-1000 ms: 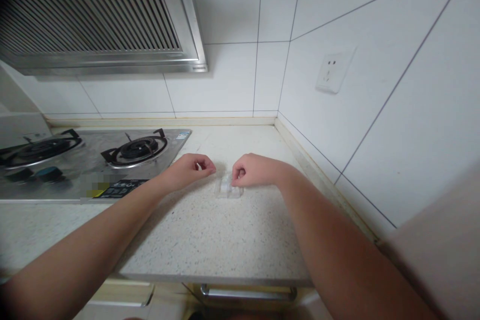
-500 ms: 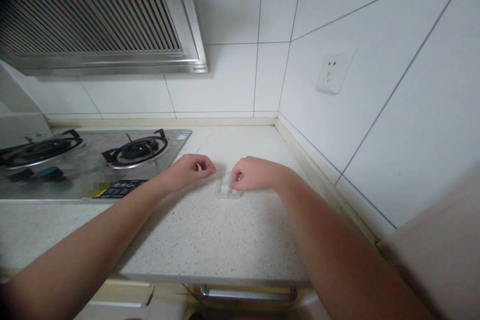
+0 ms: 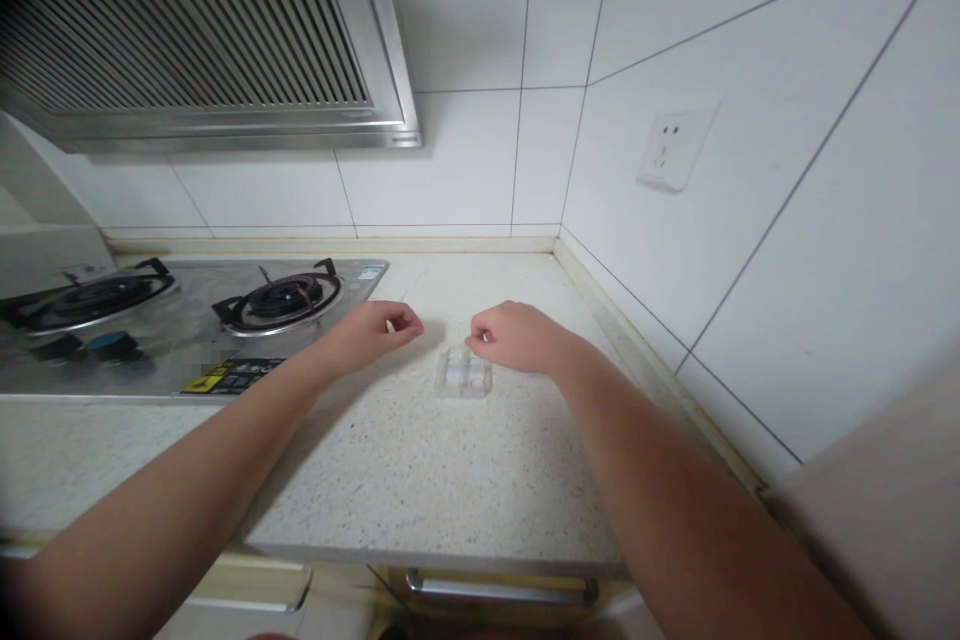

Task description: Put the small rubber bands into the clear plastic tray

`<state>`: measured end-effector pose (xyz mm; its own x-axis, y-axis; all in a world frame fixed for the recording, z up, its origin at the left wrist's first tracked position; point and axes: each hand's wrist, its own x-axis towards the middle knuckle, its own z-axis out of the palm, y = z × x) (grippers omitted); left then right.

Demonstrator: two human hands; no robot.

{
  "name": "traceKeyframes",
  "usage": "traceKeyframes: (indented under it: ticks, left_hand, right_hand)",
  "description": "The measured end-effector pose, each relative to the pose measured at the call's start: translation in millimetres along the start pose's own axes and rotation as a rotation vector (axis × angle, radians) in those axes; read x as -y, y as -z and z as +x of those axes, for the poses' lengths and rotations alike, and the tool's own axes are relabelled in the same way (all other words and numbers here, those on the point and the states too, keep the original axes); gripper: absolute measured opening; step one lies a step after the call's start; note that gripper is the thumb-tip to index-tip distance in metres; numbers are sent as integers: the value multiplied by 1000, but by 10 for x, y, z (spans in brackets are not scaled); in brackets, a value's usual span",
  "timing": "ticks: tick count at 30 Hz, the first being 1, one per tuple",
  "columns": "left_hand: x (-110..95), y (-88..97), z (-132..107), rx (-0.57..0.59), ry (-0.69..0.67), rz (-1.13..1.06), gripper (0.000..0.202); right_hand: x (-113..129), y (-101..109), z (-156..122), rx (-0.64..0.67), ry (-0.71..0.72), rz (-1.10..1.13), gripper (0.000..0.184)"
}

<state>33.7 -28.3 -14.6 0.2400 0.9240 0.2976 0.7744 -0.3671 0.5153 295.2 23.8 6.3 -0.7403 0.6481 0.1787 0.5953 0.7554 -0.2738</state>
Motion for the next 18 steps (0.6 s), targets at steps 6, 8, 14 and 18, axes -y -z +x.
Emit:
traceKeyframes:
  ticks: [6, 8, 14, 18]
  left_hand:
    - [143, 134, 7, -6, 52, 191, 28]
    - [192, 176, 15, 19, 73, 261, 27]
    - [311, 344, 4, -27, 154, 448, 23]
    - [433, 438, -27, -13, 162, 494, 24]
  right_hand:
    - [-11, 9, 17, -105, -52, -134, 25]
    - [4, 18, 14, -117, -71, -187, 28]
    - [-1, 5, 13, -91, -89, -251, 29]
    - [-22, -4, 18, -76, -96, -260, 29]
